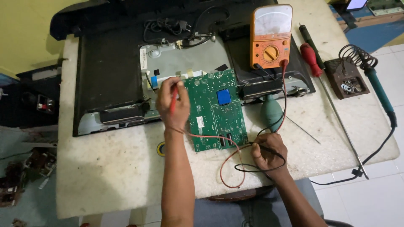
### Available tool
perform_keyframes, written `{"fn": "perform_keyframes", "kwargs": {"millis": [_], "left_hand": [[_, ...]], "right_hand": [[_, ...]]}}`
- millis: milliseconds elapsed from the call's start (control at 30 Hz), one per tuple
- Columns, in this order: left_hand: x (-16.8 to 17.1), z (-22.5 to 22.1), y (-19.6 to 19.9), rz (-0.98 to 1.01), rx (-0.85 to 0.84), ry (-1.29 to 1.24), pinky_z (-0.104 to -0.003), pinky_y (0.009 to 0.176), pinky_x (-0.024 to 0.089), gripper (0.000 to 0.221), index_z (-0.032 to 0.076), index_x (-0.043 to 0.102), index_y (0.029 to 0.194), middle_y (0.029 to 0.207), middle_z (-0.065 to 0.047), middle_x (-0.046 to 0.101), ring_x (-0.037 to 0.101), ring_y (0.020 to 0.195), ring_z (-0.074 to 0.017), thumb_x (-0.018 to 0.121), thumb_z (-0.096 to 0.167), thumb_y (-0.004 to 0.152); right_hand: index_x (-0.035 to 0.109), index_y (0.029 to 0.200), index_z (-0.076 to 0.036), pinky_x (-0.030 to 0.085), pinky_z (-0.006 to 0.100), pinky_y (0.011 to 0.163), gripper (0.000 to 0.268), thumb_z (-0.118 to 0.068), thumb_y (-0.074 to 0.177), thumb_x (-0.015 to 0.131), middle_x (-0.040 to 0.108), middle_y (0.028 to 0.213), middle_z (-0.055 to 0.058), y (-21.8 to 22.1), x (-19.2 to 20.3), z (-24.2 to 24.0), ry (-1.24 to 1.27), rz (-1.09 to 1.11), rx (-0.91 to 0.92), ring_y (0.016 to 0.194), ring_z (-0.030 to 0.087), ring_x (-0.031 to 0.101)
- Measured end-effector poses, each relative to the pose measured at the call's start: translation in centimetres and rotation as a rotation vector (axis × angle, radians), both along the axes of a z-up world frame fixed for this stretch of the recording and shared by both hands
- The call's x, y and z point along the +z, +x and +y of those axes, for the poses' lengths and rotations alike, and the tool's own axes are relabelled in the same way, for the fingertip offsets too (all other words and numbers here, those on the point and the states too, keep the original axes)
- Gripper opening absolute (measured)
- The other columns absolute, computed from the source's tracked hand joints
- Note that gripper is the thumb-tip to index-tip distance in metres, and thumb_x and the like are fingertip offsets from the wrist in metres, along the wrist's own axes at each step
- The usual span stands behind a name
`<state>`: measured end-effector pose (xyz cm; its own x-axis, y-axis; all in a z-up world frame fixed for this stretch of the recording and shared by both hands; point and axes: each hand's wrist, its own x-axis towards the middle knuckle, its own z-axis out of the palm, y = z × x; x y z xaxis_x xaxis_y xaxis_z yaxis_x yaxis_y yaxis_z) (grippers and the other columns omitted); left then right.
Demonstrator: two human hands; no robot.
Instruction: Testing a television main board with a multimeter to diagnose electrical issues.
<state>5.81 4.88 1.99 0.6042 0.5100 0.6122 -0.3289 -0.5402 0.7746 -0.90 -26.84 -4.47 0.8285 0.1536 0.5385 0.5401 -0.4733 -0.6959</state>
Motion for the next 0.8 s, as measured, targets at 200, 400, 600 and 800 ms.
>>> {"fn": "perform_keyframes", "kwargs": {"millis": [200, 400, 600, 800], "left_hand": [[2.4, -6.0, 3.7, -0.015, -0.307, 0.18, -0.053, 0.115, 0.041, 0.019, 0.012, 0.07, 0.115, 0.102, -0.007, 0.077, 0.076, 0.102, -0.0293, 0.073, 0.02, 0.098], [0.4, -7.2, 4.8, 0.026, -0.255, 0.289, -0.049, 0.117, 0.036, 0.015, 0.019, 0.069, 0.108, 0.102, 0.0, 0.078, 0.074, 0.11, -0.0242, 0.074, 0.024, 0.095], [-1.0, -7.0, 5.3, 0.013, -0.212, 0.262, -0.036, 0.118, 0.036, 0.013, 0.022, 0.07, 0.104, 0.1, 0.004, 0.079, 0.074, 0.108, -0.0154, 0.076, 0.025, 0.093], [-0.5, -7.0, 4.9, 0.033, -0.255, 0.231, -0.034, 0.117, 0.033, 0.012, 0.021, 0.07, 0.105, 0.102, 0.002, 0.079, 0.074, 0.11, -0.0159, 0.076, 0.026, 0.095]], "right_hand": [[0.073, 0.087, -0.019, 0.056, 0.04, 0.075, 0.011, -0.03, 0.089, 0.074, 0.068, 0.076, 0.006, 0.0, -0.2, 0.0, -0.031, -0.02, -0.014, 0.077, 0.033, 0.067], [0.073, 0.085, -0.02, 0.055, 0.042, 0.075, 0.011, -0.031, 0.087, 0.074, 0.066, 0.075, 0.006, 0.2, -0.2, -0.1, -0.026, -0.01, -0.019, 0.077, 0.033, 0.066], [0.073, 0.083, -0.021, 0.055, 0.041, 0.073, 0.008, -0.028, 0.088, 0.073, 0.067, 0.075, 0.005, 0.3, 0.0, 0.0, -0.022, -0.031, -0.009, 0.076, 0.032, 0.066], [0.072, 0.084, -0.02, 0.055, 0.04, 0.074, 0.009, -0.029, 0.088, 0.073, 0.067, 0.075, 0.005, 0.3, 0.0, 0.0, -0.026, -0.01, 0.003, 0.076, 0.032, 0.066]]}}
